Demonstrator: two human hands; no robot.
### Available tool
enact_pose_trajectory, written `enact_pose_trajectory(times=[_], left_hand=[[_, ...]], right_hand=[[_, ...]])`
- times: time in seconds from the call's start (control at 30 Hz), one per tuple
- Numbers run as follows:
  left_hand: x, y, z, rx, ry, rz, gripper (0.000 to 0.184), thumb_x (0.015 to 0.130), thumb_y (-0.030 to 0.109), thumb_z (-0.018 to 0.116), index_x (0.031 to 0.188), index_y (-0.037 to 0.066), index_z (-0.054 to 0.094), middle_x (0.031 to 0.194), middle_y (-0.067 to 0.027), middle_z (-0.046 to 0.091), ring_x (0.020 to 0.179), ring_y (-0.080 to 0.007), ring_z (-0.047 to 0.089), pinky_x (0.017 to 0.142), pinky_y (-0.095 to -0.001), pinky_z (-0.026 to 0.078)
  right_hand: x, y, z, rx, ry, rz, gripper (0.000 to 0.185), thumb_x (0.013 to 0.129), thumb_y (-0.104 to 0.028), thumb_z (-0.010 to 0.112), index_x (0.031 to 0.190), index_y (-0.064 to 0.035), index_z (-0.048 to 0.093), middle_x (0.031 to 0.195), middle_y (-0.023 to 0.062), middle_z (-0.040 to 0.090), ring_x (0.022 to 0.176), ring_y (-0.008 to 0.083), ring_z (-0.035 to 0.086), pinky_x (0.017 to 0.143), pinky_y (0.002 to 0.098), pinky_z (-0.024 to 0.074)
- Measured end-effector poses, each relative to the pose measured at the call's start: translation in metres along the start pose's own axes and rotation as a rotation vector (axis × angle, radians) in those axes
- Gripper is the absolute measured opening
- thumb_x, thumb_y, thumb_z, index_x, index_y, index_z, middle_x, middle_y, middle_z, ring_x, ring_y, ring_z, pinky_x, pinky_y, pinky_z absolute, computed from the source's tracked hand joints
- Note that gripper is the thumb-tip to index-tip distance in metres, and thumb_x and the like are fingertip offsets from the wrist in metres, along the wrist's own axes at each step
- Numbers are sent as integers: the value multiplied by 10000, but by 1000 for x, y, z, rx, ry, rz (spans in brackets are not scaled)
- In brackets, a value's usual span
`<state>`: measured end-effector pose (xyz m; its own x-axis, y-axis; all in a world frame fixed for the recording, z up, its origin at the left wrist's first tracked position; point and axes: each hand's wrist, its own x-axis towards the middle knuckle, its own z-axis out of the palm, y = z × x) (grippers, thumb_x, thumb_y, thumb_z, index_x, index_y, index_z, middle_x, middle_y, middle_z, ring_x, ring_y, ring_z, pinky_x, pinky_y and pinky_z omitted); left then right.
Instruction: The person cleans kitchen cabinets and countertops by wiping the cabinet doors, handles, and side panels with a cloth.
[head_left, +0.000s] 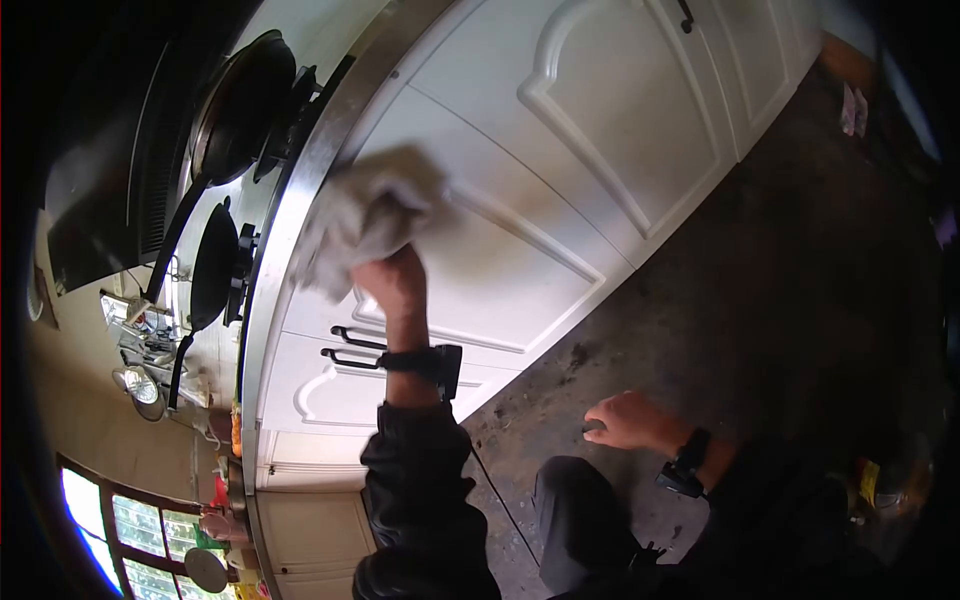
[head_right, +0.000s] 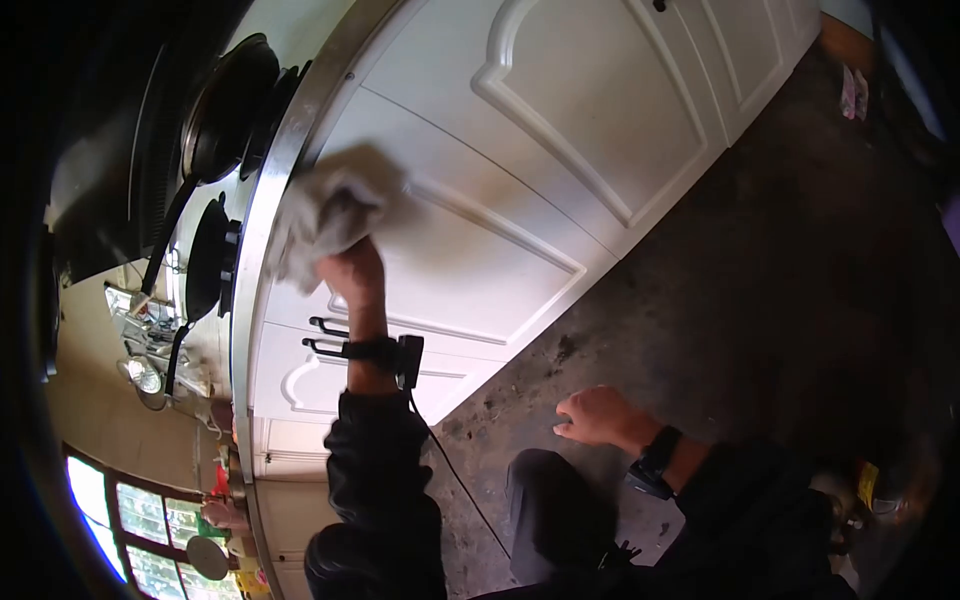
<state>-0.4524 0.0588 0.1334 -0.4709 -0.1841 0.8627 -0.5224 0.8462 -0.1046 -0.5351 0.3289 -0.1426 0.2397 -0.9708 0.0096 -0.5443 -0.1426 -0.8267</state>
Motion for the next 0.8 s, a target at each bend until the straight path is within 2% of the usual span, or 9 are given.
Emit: enact_pose_trajectory(times=[0.07, 0.13, 0.27, 0.33, 0.4, 0.57, 0.7, 0.73, 0.8], left_hand=[[26, 28, 26, 190, 17, 319, 307, 964, 141, 564, 1227, -9, 619, 1265, -184, 607, 1121, -322, 608, 972, -423, 486], [37, 58, 39, 203, -310, 359, 392, 884, 80, 611, 1271, 141, 631, 1398, -150, 543, 1260, -429, 505, 1034, -510, 425], [29, 36, 21, 279, -355, 604, 392, 882, 57, 635, 1256, 175, 656, 1396, -162, 543, 1245, -424, 511, 1033, -524, 420], [17, 21, -1, 126, -462, 174, 327, 949, 101, 626, 1275, 125, 642, 1369, -176, 555, 1227, -368, 532, 1005, -452, 458], [26, -10, -27, 360, -373, 433, 408, 942, 71, 599, 1346, 127, 600, 1403, -181, 539, 1299, -379, 505, 1041, -478, 446], [23, 14, 3, 470, -138, 270, 478, 891, 83, 590, 1365, 134, 605, 1458, -193, 500, 1326, -421, 480, 1105, -520, 368], [-68, -28, 36, 220, -451, 339, 448, 996, 166, 548, 1438, 101, 521, 1515, -201, 427, 1447, -333, 348, 1201, -468, 225], [-116, -39, 52, -44, -463, 79, 409, 973, 132, 570, 1381, 137, 578, 1437, -123, 518, 1361, -275, 458, 1155, -455, 313], [-128, -1, 42, 222, -618, 250, 434, 944, 232, 602, 1368, 139, 588, 1376, -155, 564, 1295, -344, 495, 1115, -471, 364]], right_hand=[[-7, 6, -1, 9, 31, 4, 385, 861, -435, 659, 1012, -87, 718, 964, 157, 726, 939, 350, 691, 841, 463, 537], [-8, 17, -6, 17, 83, 24, 379, 861, -432, 657, 1010, -89, 718, 966, 159, 724, 943, 351, 689, 839, 463, 537], [-22, 45, -23, 37, 163, 122, 375, 864, -436, 650, 1009, -96, 717, 962, 172, 719, 937, 362, 686, 833, 466, 537], [-30, 53, -30, 36, 165, 170, 376, 865, -442, 645, 1006, -101, 716, 955, 178, 717, 927, 371, 684, 827, 472, 536], [-26, 58, -40, -18, 135, 197, 376, 866, -450, 641, 1002, -107, 714, 949, 182, 715, 917, 379, 683, 821, 481, 534], [8, 58, -23, 54, 69, 151, 356, 860, -424, 649, 999, -102, 709, 955, 191, 711, 932, 393, 674, 838, 486, 527], [-8, 79, -3, 91, 18, 199, 388, 856, -425, 658, 1068, -103, 711, 992, 198, 709, 968, 384, 669, 868, 477, 521], [-9, 84, -2, 130, 60, 201, 402, 855, -427, 660, 1088, -104, 710, 1001, 199, 708, 977, 382, 668, 875, 474, 520], [-19, 82, -19, 110, 100, 249, 420, 855, -433, 664, 1110, -102, 708, 1007, 197, 709, 975, 382, 668, 875, 474, 519]])
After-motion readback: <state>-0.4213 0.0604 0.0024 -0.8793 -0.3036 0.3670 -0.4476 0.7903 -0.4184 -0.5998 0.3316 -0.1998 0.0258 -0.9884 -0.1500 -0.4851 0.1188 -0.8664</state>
